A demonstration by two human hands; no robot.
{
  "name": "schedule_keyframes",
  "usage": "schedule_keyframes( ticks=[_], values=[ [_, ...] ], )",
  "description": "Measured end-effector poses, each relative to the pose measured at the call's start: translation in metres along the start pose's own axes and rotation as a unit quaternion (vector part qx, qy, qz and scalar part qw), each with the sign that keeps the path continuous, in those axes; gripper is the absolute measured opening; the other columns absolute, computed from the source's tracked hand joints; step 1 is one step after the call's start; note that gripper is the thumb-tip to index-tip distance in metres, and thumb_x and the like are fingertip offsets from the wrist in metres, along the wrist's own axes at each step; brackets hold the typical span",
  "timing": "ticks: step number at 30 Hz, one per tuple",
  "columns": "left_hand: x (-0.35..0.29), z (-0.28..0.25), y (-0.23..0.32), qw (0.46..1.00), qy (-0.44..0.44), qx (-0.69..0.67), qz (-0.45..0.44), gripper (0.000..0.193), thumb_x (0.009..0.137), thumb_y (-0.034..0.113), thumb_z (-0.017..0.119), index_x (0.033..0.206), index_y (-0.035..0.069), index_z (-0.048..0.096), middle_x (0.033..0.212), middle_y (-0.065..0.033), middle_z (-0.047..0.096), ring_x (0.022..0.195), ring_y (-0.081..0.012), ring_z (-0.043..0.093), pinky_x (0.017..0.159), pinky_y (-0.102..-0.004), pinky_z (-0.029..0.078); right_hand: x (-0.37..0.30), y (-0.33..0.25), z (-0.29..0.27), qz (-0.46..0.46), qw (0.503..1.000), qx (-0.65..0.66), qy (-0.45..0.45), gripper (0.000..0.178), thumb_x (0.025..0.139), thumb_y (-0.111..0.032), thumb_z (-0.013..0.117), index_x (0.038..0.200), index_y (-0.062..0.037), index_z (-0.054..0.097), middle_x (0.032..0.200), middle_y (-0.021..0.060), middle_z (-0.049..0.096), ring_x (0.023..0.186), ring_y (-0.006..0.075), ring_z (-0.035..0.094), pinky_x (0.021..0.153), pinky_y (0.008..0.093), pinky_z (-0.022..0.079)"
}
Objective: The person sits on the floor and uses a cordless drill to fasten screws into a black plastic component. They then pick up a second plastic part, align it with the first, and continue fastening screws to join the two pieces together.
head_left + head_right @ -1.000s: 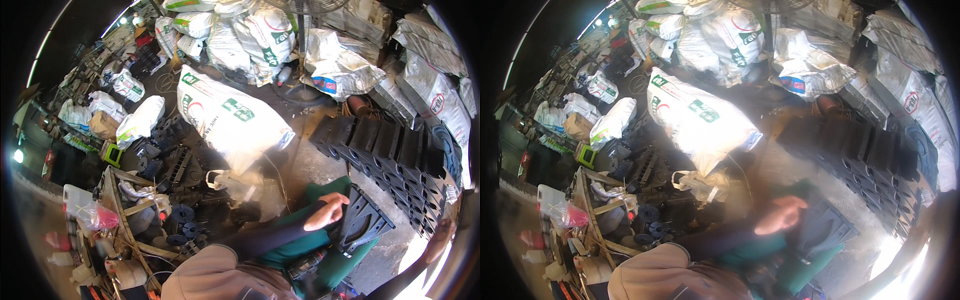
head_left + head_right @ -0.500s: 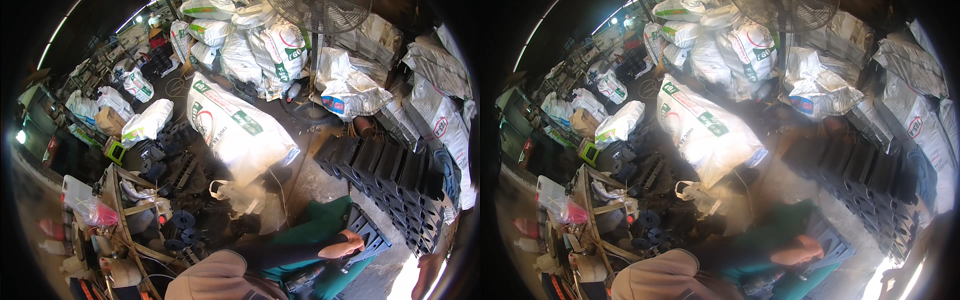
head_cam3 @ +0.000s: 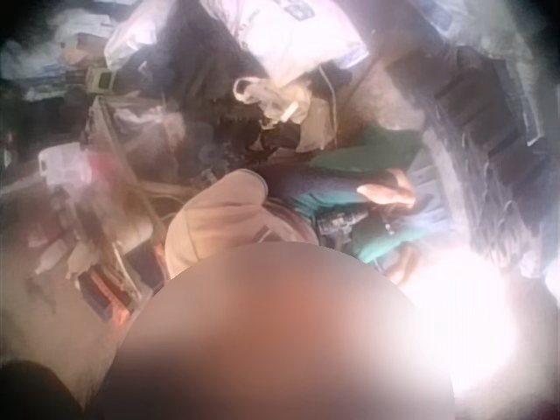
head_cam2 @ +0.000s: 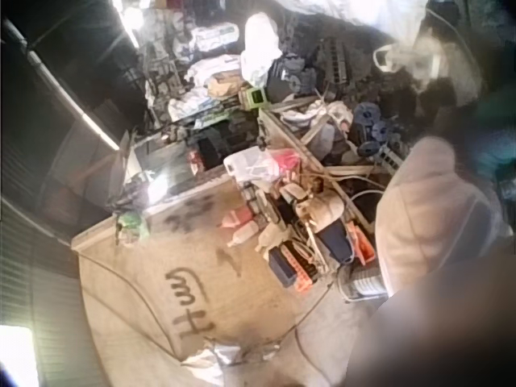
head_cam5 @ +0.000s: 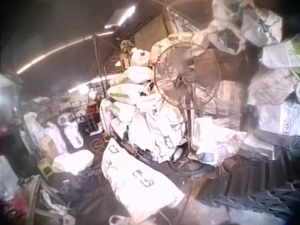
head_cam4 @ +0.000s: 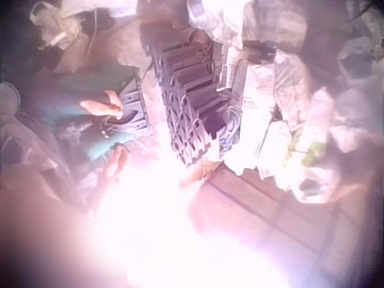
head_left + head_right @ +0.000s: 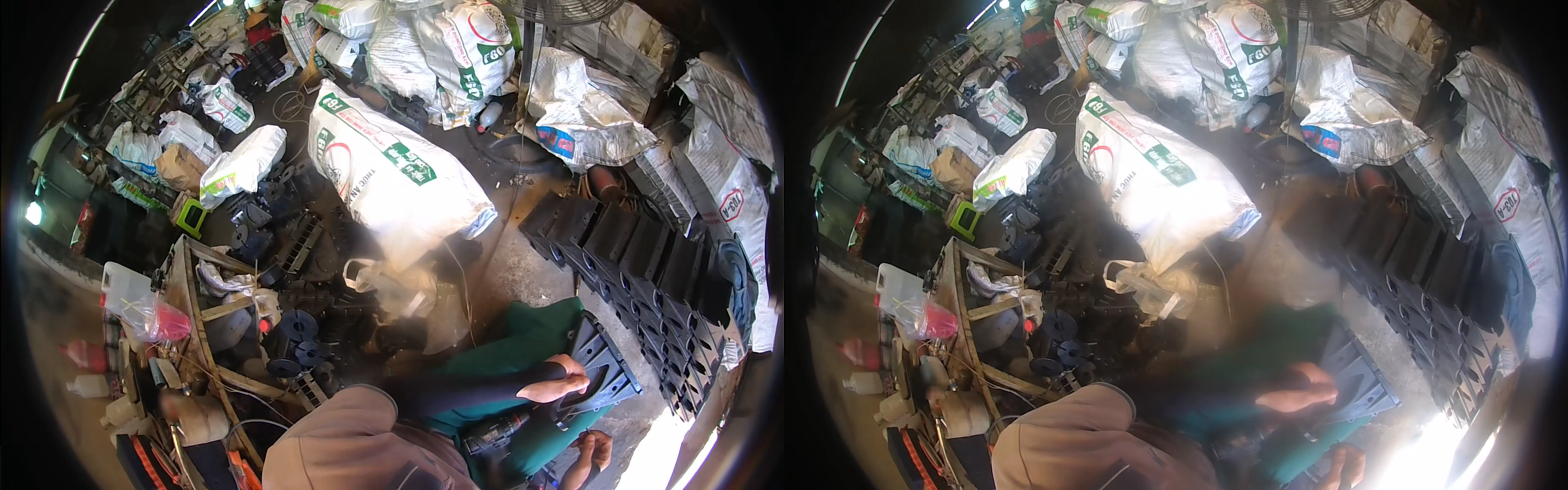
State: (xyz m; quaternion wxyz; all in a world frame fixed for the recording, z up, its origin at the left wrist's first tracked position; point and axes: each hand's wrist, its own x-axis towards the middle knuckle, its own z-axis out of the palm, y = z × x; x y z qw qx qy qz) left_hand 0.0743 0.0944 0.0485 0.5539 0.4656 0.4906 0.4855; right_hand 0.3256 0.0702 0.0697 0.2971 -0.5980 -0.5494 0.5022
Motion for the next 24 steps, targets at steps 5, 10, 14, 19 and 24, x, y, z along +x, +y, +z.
schedule_keyframes(
  ticks=[5,10,14,19,24],
  values=[
    [0.001,-0.006,0.013,0.992,-0.082,0.037,-0.09,0.038,0.098,0.036,0.048,0.103,0.005,0.069,0.1,-0.01,0.069,0.094,-0.0226,0.063,0.085,-0.033,0.047,0.021,0.005,-0.009,-0.058,0.996,-0.074,0.005,0.027,0.096,-0.023,0.055,0.099,0.002,0.066,0.099,0.0136,0.062,0.093,0.0262,0.056,0.087,0.0391,0.044],
    [-0.001,0.006,0.016,0.991,-0.069,0.058,-0.095,0.039,0.097,0.036,0.048,0.1,0.003,0.069,0.1,-0.0119,0.07,0.096,-0.0261,0.064,0.087,-0.0373,0.048,0.035,0.005,-0.02,-0.064,0.996,-0.064,-0.023,0.032,0.097,-0.027,0.052,0.105,0.0014,0.063,0.102,0.0141,0.061,0.094,0.0265,0.054,0.088,0.0391,0.043],
    [-0.007,0.012,0.016,0.998,-0.002,0.067,-0.021,0.037,0.092,0.03,0.051,0.073,0.002,0.066,0.069,-0.0148,0.065,0.072,-0.0296,0.065,0.071,-0.0388,0.048,0.042,0.014,-0.021,-0.046,0.997,-0.051,-0.047,0.036,0.099,-0.03,0.049,0.114,0.0013,0.059,0.108,0.0146,0.06,0.099,0.027,0.054,0.091,0.0387,0.043],
    [-0.013,0.006,0.021,0.999,-0.011,0.047,-0.025,0.039,0.091,0.033,0.054,0.074,0.002,0.068,0.068,-0.0165,0.065,0.069,-0.0293,0.066,0.068,-0.0388,0.048,0.044,0.017,-0.022,-0.037,0.997,-0.043,-0.048,0.037,0.1,-0.031,0.049,0.116,0.0013,0.058,0.11,0.0148,0.059,0.101,0.0271,0.055,0.092,0.0386,0.043],
    [-0.006,0.017,0.016,0.992,-0.063,0.104,-0.045,0.04,0.095,0.035,0.05,0.088,-0.001,0.066,0.082,-0.019,0.066,0.081,-0.0321,0.064,0.077,-0.0437,0.046,0.049,0.012,-0.017,-0.032,0.998,-0.021,-0.047,0.038,0.1,-0.031,0.048,0.118,0.0013,0.057,0.113,0.0151,0.059,0.103,0.0273,0.055,0.093,0.0384,0.043]
  ],
)
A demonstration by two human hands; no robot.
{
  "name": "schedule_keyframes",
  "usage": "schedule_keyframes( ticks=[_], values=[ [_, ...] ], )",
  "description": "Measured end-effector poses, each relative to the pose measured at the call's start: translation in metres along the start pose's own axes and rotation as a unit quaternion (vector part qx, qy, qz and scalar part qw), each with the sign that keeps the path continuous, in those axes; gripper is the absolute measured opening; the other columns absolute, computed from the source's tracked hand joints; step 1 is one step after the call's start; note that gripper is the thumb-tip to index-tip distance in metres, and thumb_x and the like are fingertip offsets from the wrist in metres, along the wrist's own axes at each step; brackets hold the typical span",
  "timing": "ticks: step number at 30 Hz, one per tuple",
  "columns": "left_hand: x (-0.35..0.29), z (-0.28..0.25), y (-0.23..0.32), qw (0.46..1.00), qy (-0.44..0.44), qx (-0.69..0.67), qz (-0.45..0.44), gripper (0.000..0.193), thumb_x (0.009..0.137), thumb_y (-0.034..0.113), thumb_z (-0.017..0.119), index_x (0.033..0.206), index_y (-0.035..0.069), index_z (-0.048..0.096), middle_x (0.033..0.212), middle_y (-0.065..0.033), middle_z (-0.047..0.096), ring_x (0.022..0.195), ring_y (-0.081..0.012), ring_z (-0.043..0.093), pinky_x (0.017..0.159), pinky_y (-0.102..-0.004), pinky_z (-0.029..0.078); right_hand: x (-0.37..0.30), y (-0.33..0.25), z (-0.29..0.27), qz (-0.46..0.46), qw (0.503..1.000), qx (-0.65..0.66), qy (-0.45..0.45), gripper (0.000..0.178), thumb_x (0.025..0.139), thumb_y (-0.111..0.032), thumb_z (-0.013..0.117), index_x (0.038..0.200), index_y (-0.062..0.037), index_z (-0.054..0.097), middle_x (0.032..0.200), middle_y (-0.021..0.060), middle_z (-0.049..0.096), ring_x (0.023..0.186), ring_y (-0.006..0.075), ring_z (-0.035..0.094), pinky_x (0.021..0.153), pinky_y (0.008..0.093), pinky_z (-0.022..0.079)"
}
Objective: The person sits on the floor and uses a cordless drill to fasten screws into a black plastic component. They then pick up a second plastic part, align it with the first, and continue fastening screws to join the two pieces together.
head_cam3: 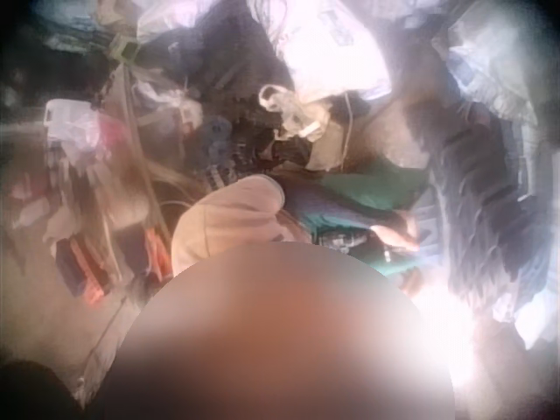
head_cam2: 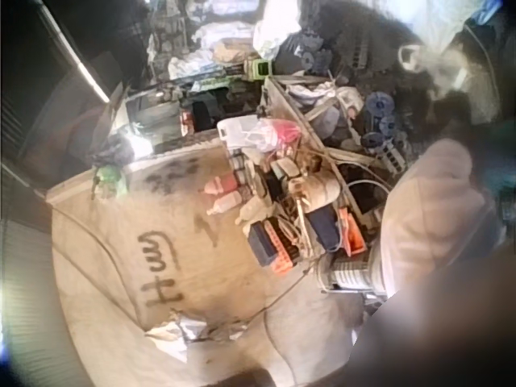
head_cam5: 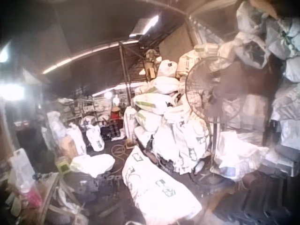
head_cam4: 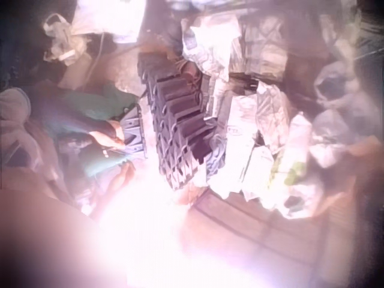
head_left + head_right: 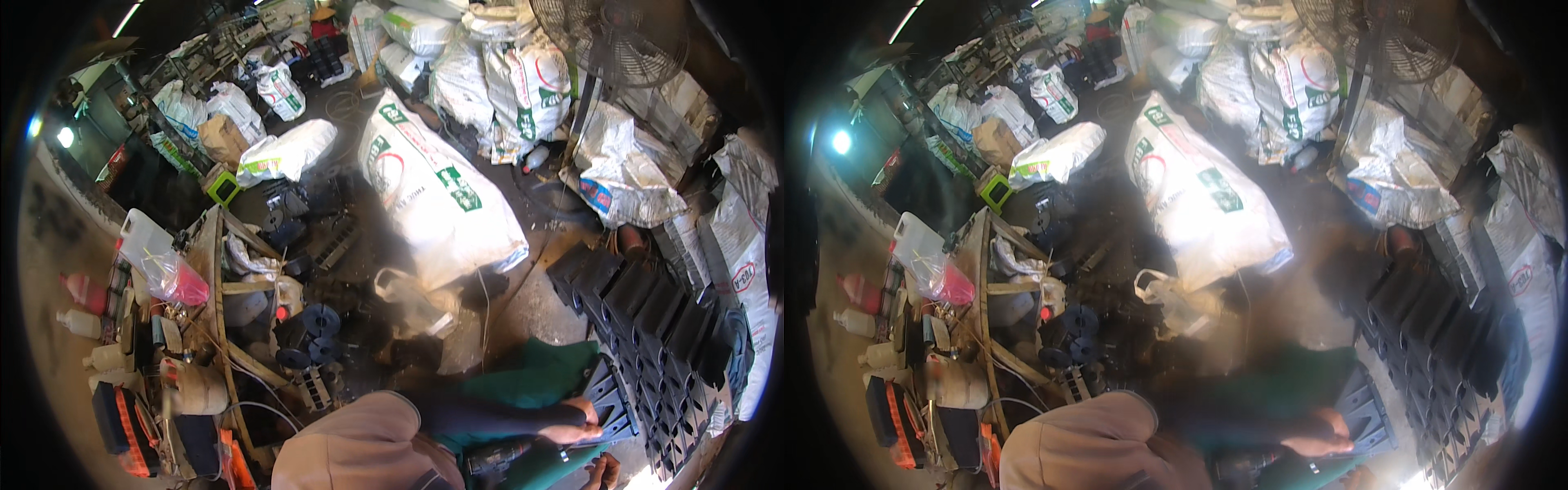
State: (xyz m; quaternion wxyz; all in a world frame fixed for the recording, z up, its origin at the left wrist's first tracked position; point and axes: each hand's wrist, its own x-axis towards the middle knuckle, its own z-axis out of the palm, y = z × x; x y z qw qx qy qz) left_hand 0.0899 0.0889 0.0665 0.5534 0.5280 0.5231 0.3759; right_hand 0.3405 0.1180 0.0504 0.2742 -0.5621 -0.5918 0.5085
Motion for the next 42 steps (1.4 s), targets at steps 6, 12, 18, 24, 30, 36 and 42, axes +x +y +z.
schedule_keyframes(
  ticks=[6,12,18,24,30,36,42],
  values=[
    [0.036,0.045,-0.022,0.979,0.095,-0.028,0.176,0.02,0.097,0.017,0.041,0.098,0.002,0.055,0.083,-0.0132,0.058,0.078,-0.0267,0.057,0.07,-0.0384,0.043,0.013,0.009,0.005,0.014,0.998,0.069,-0.005,0.039,0.101,-0.032,0.047,0.12,0.0012,0.056,0.116,0.0155,0.058,0.106,0.0276,0.055,0.094,0.0382,0.043],
    [0.049,0.041,-0.047,0.965,-0.027,-0.197,0.169,0.019,0.088,0.011,0.041,0.094,0.003,0.057,0.073,-0.0069,0.051,0.066,-0.0153,0.049,0.059,-0.0323,0.04,0.017,-0.006,0.004,0.016,0.997,0.007,-0.07,0.046,0.102,-0.033,0.045,0.133,0.0002,0.047,0.131,0.0167,0.052,0.121,0.0269,0.051,0.101,0.0388,0.041],
    [0.034,0.028,-0.02,0.986,0.018,-0.057,0.158,0.023,0.09,0.021,0.049,0.08,0.004,0.062,0.069,-0.0077,0.059,0.071,-0.0221,0.059,0.064,-0.0362,0.044,0.01,-0.017,0.002,-0.03,0.999,-0.01,0.006,0.042,0.1,-0.029,0.049,0.13,0.0004,0.048,0.126,0.0158,0.054,0.116,0.0235,0.052,0.101,0.0381,0.04],
    [0.023,0.026,-0.002,0.978,0.073,0.131,0.146,0.023,0.092,0.027,0.056,0.085,0.007,0.065,0.072,-0.0154,0.059,0.07,-0.0327,0.059,0.066,-0.0404,0.047,0.031,0.008,-0.006,-0.027,0.999,0.0,0.037,0.028,0.095,-0.018,0.057,0.114,0.0019,0.056,0.111,0.0127,0.059,0.101,0.0196,0.056,0.088,0.0337,0.045],
    [0.028,0.018,-0.015,0.99,0.01,0.023,0.141,0.016,0.097,0.023,0.053,0.098,0.012,0.065,0.083,-0.0028,0.066,0.075,-0.0165,0.064,0.07,-0.0306,0.05,0.031,0.002,-0.013,-0.05,0.978,-0.169,0.107,0.022,0.093,-0.017,0.061,0.102,0.0024,0.066,0.088,0.0109,0.067,0.083,0.0172,0.061,0.078,0.0311,0.048],
    [0.027,0.017,-0.015,0.971,0.17,-0.002,0.167,0.013,0.09,0.009,0.06,0.098,0.004,0.069,0.074,-0.0007,0.065,0.063,-0.0054,0.057,0.059,-0.0205,0.044,0.037,-0.007,-0.022,0.01,0.997,0.02,0.068,0.014,0.091,-0.007,0.062,0.101,0.0024,0.066,0.1,0.0095,0.068,0.089,0.0149,0.062,0.079,0.0293,0.051],
    [0.028,0.016,-0.016,0.971,0.174,0.023,0.165,0.013,0.09,0.012,0.061,0.096,0.003,0.068,0.069,-0.0007,0.061,0.062,-0.0067,0.054,0.061,-0.0219,0.043,0.042,-0.006,-0.017,0.037,0.997,-0.016,0.068,0.009,0.089,-0.003,0.063,0.096,0.0015,0.066,0.094,0.0053,0.066,0.087,0.0129,0.062,0.079,0.0277,0.05]
  ],
)
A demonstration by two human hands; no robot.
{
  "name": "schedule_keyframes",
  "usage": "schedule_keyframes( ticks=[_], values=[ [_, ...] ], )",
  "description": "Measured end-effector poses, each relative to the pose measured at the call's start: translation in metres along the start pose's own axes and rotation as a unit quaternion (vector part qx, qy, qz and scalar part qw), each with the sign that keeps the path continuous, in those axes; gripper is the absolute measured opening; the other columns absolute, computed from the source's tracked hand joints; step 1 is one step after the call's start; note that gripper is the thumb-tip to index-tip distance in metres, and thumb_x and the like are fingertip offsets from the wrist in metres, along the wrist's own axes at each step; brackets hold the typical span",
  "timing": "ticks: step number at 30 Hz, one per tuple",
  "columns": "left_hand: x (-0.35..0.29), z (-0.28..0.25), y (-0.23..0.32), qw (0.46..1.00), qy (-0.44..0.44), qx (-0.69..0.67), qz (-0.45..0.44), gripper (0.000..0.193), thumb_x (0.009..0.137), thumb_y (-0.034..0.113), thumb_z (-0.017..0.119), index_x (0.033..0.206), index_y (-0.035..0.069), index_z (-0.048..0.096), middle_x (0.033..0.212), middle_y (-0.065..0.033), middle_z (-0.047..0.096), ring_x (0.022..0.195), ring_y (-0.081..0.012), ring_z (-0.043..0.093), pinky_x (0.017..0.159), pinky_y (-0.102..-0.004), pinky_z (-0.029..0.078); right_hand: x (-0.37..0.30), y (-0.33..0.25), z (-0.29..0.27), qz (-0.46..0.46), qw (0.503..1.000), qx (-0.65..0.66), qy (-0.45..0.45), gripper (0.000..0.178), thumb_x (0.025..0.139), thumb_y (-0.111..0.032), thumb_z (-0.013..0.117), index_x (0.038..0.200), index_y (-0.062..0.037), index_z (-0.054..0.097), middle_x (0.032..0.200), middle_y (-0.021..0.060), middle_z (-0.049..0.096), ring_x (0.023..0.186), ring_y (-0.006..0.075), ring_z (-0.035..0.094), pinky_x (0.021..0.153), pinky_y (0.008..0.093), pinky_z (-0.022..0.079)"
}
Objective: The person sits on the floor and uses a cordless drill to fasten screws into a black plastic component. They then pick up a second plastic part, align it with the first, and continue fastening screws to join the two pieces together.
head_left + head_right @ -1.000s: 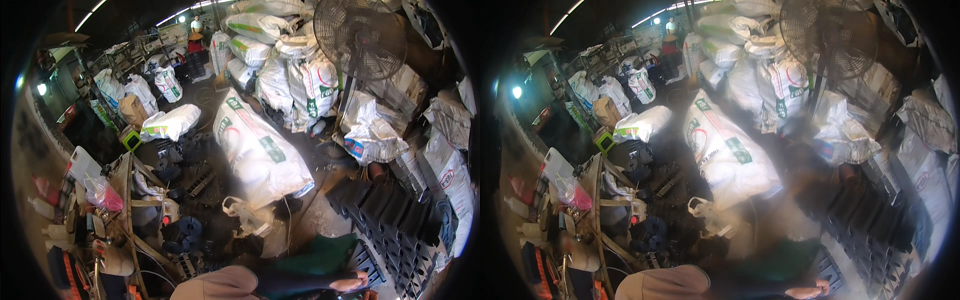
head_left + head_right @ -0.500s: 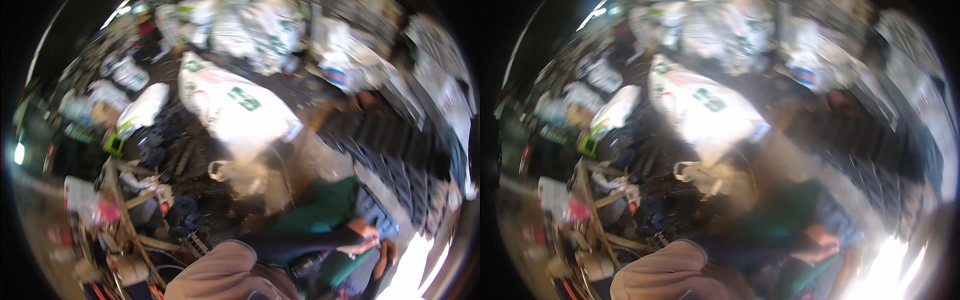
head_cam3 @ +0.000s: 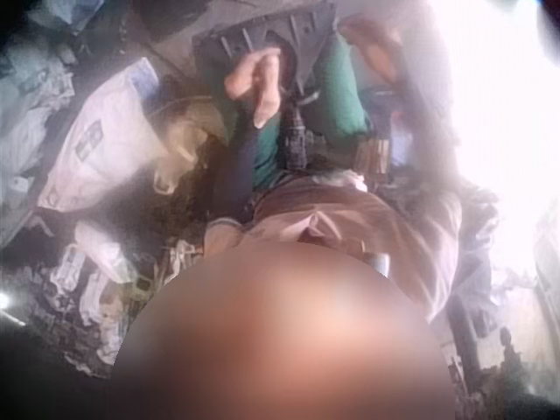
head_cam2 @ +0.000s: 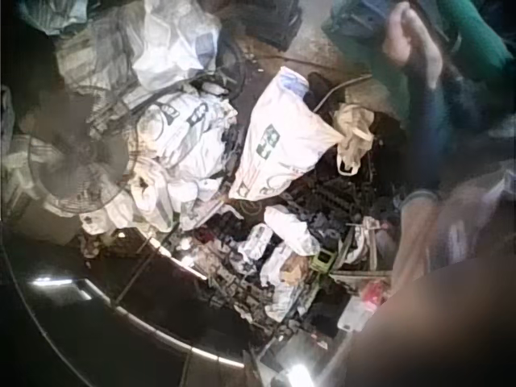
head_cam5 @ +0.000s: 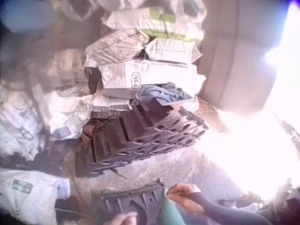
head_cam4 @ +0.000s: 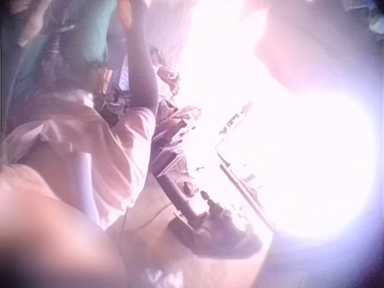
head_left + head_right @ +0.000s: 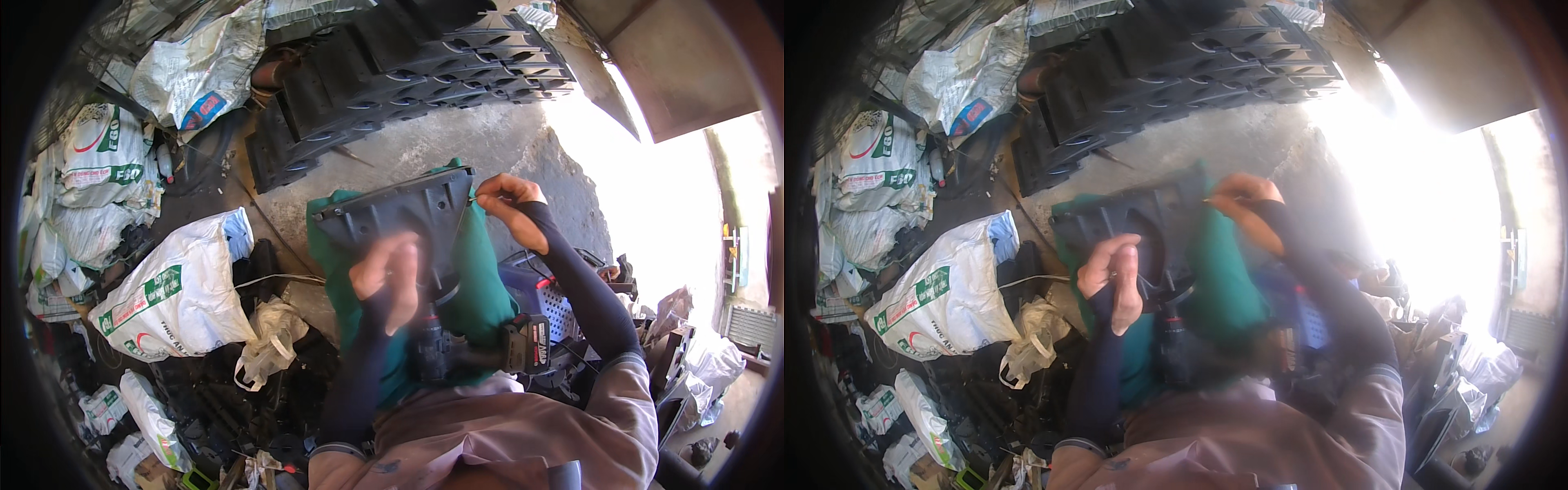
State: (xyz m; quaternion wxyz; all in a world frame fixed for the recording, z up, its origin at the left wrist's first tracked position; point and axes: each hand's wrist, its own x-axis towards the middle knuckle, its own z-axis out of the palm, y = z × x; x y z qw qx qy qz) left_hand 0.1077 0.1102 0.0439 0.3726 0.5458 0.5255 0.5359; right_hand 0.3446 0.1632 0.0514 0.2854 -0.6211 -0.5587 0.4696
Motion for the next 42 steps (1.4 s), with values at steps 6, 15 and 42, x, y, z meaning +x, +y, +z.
schedule_keyframes(
  ticks=[6,15,42],
  values=[
    [-0.001,0.001,-0.005,0.999,0.004,0.006,0.037,0.012,0.092,0.011,0.059,0.096,0.004,0.068,0.065,0.0006,0.058,0.056,-0.004,0.048,0.054,-0.0205,0.038,-0.004,0.0,0.01,-0.135,0.986,-0.088,0.05,0.008,0.085,-0.001,0.065,0.092,-0.0009,0.066,0.091,0.0058,0.067,0.085,0.0143,0.064,0.079,0.0281,0.051],
    [-0.001,0.001,-0.006,1.0,-0.005,-0.001,0.031,0.015,0.091,0.011,0.059,0.096,0.001,0.068,0.068,-0.0009,0.061,0.058,-0.0057,0.051,0.057,-0.0212,0.04,-0.005,-0.011,0.009,-0.201,0.96,-0.189,0.041,0.007,0.083,0.0,0.067,0.09,0.0012,0.065,0.09,0.0085,0.066,0.083,0.0194,0.066,0.077,0.0301,0.053],
    [0.013,-0.021,0.015,0.889,-0.141,-0.317,-0.297,0.093,0.091,0.077,0.02,0.11,-0.006,0.056,0.056,0.0023,0.04,0.048,-0.0062,0.032,0.045,-0.0219,0.024,-0.031,-0.065,0.035,-0.311,0.925,-0.197,0.092,0.017,0.079,-0.001,0.07,0.096,-0.0018,0.068,0.079,0.0097,0.062,0.068,0.0196,0.062,0.059,0.0294,0.048]
  ],
)
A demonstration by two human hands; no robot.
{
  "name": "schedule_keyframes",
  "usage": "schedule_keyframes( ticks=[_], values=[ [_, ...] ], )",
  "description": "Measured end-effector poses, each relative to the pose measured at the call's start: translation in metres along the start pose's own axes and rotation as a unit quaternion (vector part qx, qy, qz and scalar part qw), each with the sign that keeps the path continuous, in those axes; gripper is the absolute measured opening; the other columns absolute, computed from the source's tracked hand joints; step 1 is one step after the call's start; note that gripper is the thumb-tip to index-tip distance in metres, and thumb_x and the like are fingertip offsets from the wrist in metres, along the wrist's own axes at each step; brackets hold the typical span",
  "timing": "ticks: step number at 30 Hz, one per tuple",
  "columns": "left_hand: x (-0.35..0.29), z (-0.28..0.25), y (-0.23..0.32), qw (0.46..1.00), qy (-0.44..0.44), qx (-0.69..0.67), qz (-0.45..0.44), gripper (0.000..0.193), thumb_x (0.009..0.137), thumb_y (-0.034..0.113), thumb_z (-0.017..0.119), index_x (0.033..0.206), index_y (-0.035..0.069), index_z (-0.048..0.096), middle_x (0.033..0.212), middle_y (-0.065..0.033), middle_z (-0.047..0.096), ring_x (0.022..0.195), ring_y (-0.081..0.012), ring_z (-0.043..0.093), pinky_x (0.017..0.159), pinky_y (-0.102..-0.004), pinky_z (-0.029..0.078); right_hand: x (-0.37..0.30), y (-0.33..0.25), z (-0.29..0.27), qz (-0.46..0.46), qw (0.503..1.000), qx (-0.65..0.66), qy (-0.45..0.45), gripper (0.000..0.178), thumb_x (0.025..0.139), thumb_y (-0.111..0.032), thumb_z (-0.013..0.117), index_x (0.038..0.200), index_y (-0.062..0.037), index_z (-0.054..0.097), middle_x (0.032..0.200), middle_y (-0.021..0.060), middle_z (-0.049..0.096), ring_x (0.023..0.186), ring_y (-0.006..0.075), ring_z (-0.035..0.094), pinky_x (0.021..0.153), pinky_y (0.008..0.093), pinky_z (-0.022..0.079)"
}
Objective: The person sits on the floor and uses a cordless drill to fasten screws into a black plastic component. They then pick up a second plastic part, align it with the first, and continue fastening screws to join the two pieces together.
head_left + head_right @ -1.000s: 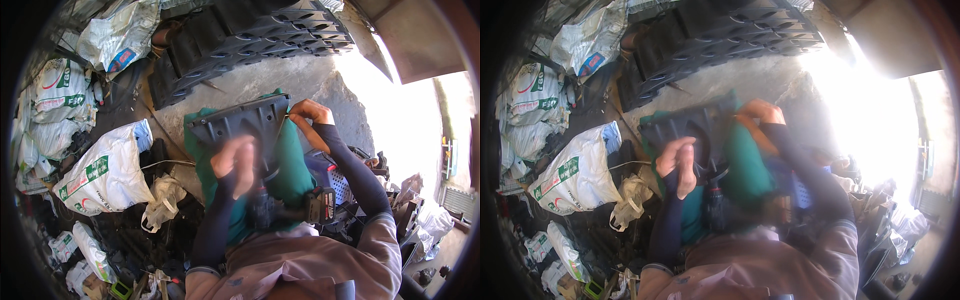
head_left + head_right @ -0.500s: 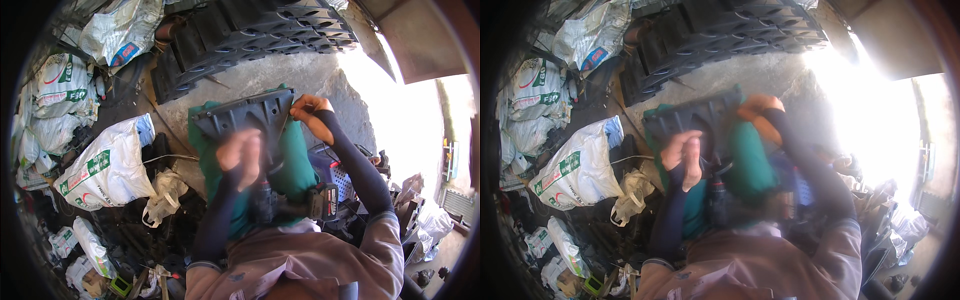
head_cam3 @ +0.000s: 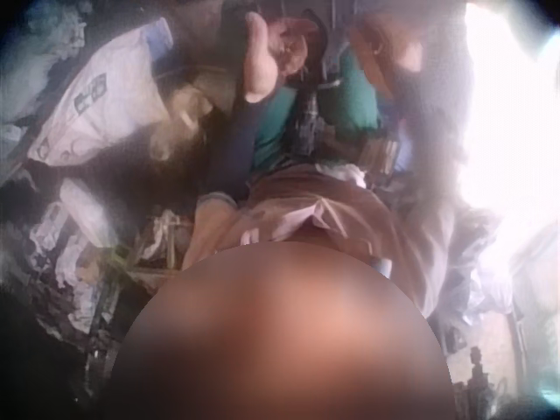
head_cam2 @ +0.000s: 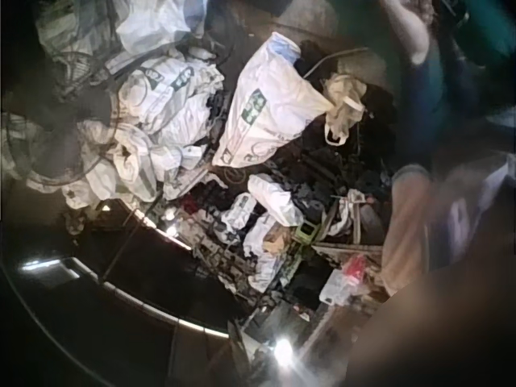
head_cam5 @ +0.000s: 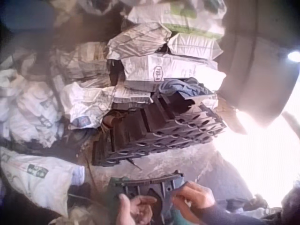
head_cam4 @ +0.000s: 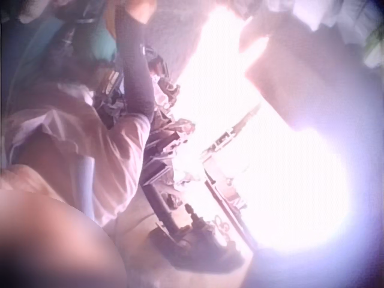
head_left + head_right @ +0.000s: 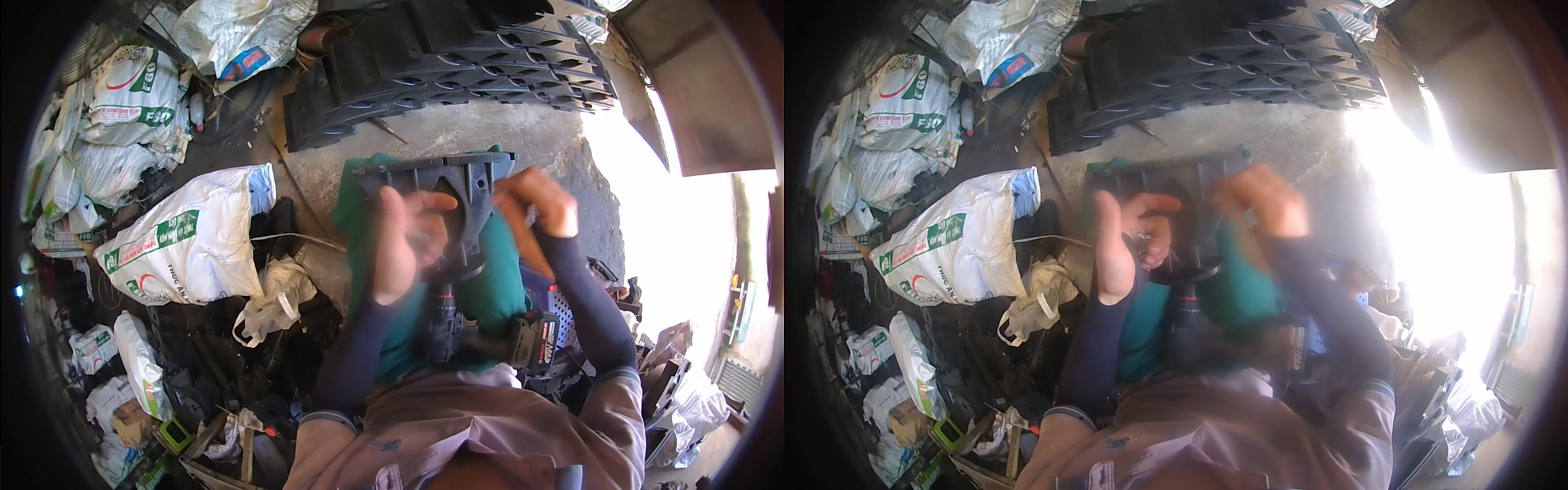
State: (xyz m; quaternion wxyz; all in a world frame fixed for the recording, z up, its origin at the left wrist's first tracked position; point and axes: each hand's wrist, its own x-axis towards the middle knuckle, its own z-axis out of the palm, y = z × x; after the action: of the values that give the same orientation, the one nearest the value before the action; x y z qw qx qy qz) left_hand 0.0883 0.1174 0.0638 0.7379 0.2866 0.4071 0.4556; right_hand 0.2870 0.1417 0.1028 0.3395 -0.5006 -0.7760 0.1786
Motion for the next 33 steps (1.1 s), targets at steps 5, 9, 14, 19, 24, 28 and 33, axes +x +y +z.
schedule_keyframes(
  ticks=[5,9,14,19,24,28,33],
  values=[
    [-0.003,0.009,-0.005,0.997,0.032,0.063,0.024,0.095,0.087,0.082,0.014,0.121,0.004,0.055,0.087,-0.0034,0.064,0.066,-0.0052,0.051,0.05,-0.0177,0.031,-0.002,-0.044,0.025,-0.016,0.986,0.128,-0.104,0.025,0.075,0.001,0.069,0.099,-0.0058,0.068,0.091,0.0116,0.063,0.074,0.0287,0.064,0.064,0.037,0.052],
    [-0.004,0.015,-0.011,0.987,0.083,0.107,0.091,0.088,0.09,0.077,0.017,0.122,0.004,0.055,0.084,-0.0023,0.062,0.065,-0.005,0.05,0.052,-0.0172,0.032,0.0,-0.043,0.034,0.0,0.983,0.061,-0.174,0.024,0.077,-0.003,0.068,0.101,-0.0085,0.069,0.095,0.0123,0.066,0.081,0.0297,0.067,0.069,0.0356,0.054],
    [-0.015,-0.005,-0.004,0.996,0.001,0.084,-0.019,0.056,0.101,0.053,0.036,0.108,0.003,0.061,0.069,0.002,0.052,0.057,-0.0044,0.042,0.05,-0.0193,0.028,-0.001,-0.022,0.009,0.219,0.872,0.388,-0.202,0.018,0.08,-0.002,0.07,0.098,-0.0018,0.068,0.086,0.0056,0.067,0.072,0.0132,0.063,0.064,0.0285,0.051],
    [-0.027,-0.038,-0.001,0.992,-0.038,0.113,-0.043,0.022,0.098,0.02,0.051,0.1,0.001,0.061,0.063,0.0036,0.044,0.053,-0.0038,0.036,0.049,-0.0195,0.027,-0.019,0.015,-0.012,0.345,0.899,0.232,-0.141,0.011,0.084,-0.002,0.067,0.094,0.0012,0.069,0.078,0.0038,0.066,0.07,0.0098,0.06,0.065,0.0238,0.048],
    [-0.027,-0.054,-0.001,0.998,0.017,-0.031,-0.049,0.02,0.095,0.018,0.052,0.097,-0.001,0.058,0.064,0.0017,0.043,0.051,-0.0062,0.036,0.046,-0.0207,0.028,-0.042,0.049,-0.007,0.353,0.9,0.228,-0.118,0.011,0.086,-0.005,0.066,0.095,0.0011,0.069,0.08,0.0045,0.066,0.071,0.0095,0.059,0.064,0.0249,0.047],
    [-0.022,-0.073,0.0,0.923,0.109,-0.364,-0.065,0.016,0.098,0.016,0.049,0.102,0.001,0.053,0.071,-0.0018,0.045,0.057,-0.0119,0.04,0.048,-0.0253,0.03,-0.051,0.055,0.013,0.248,0.952,0.155,-0.088,0.012,0.086,-0.007,0.067,0.094,0.0016,0.067,0.08,0.0056,0.065,0.071,0.0121,0.061,0.065,0.0263,0.049],
    [-0.031,-0.09,-0.013,0.888,0.253,-0.38,-0.046,0.019,0.1,0.013,0.046,0.106,-0.003,0.055,0.085,-0.0091,0.054,0.074,-0.02,0.05,0.064,-0.0325,0.043,-0.052,0.058,0.029,0.055,0.997,0.052,-0.01,0.011,0.082,-0.001,0.067,0.092,0.0013,0.064,0.08,0.0096,0.062,0.067,0.0199,0.063,0.062,0.0302,0.05]
  ],
)
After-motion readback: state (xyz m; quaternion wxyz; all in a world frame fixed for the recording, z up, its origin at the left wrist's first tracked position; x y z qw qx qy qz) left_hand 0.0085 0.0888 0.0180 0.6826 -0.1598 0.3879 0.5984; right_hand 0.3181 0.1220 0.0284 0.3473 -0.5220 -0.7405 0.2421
